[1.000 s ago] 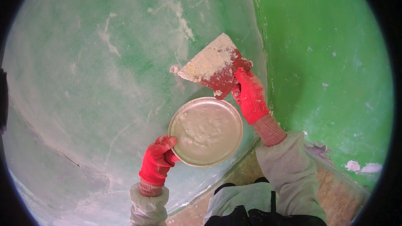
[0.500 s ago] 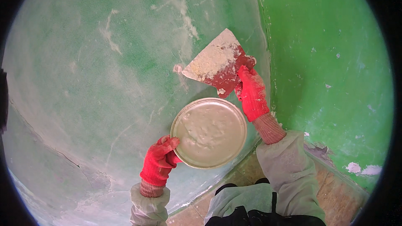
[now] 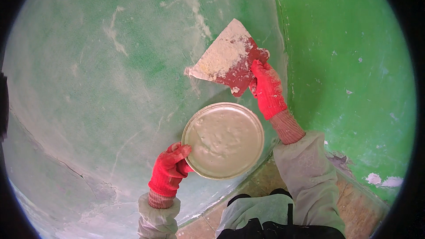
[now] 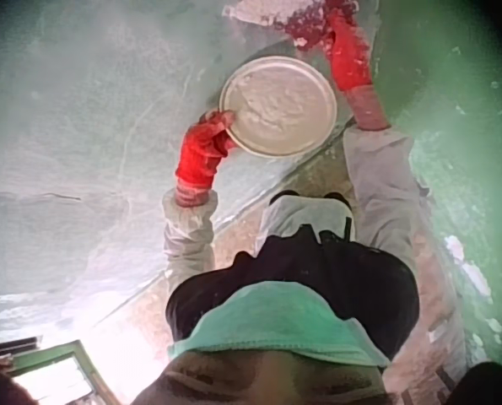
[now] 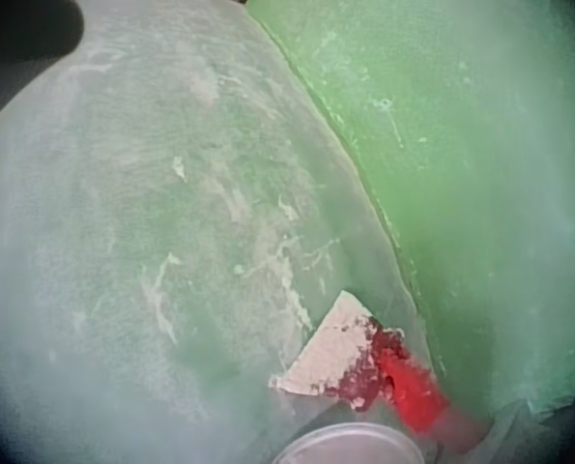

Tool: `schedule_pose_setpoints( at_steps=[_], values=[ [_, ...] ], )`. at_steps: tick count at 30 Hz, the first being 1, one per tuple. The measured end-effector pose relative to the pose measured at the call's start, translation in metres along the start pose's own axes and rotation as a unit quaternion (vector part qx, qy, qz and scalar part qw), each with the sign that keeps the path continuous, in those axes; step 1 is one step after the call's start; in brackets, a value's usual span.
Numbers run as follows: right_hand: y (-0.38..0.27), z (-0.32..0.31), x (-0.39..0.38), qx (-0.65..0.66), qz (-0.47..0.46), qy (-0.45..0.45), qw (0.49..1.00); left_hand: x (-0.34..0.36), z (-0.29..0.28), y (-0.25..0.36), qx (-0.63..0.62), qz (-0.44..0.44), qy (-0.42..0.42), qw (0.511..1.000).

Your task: The person mixes a white substance on a plastic lid and then uses a putty knife to apply the filler to a green wall, smoothing it into cracks and holes.

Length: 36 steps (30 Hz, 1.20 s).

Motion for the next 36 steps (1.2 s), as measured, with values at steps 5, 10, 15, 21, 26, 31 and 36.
schedule_pose_setpoints(
  at_steps=[5, 10, 15, 21, 26, 31, 36],
  values=[
    [0.003, 0.000, 0.002, 0.008, -0.004, -0.014, 1.000, 0.005, -0.004, -0.003, -0.064, -0.046, -0.011, 0.997],
    [0.004, 0.001, -0.003, 0.018, 0.005, -0.023, 1.000, 0.001, 0.006, 0.004, -0.070, -0.069, 0.010, 0.995],
    [0.002, -0.002, -0.007, 0.027, -0.004, -0.028, 0.999, -0.001, 0.006, 0.008, -0.066, -0.063, 0.016, 0.996],
    [0.004, -0.014, -0.010, 0.016, -0.012, -0.028, 0.999, 0.001, 0.007, 0.010, -0.076, -0.055, -0.002, 0.996],
    [0.006, -0.013, -0.011, 0.011, -0.002, -0.023, 1.000, 0.000, 0.008, 0.009, -0.065, -0.046, 0.002, 0.997],
    [0.003, -0.006, -0.012, 0.002, 0.022, -0.007, 1.000, -0.004, 0.016, 0.015, -0.070, -0.059, 0.006, 0.996],
    [0.007, -0.006, -0.009, 0.003, 0.018, -0.013, 1.000, -0.005, 0.011, 0.006, -0.068, -0.048, 0.002, 0.997]
  ],
)
Point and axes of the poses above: each hand's wrist, its own x-axis towards the middle knuckle, its own z-axis out of the palm, y = z × x, the point moved 1 cm from there along x, towards the middle knuckle, and after that the axes turned 6 degrees about z, right-handed, at the moved point
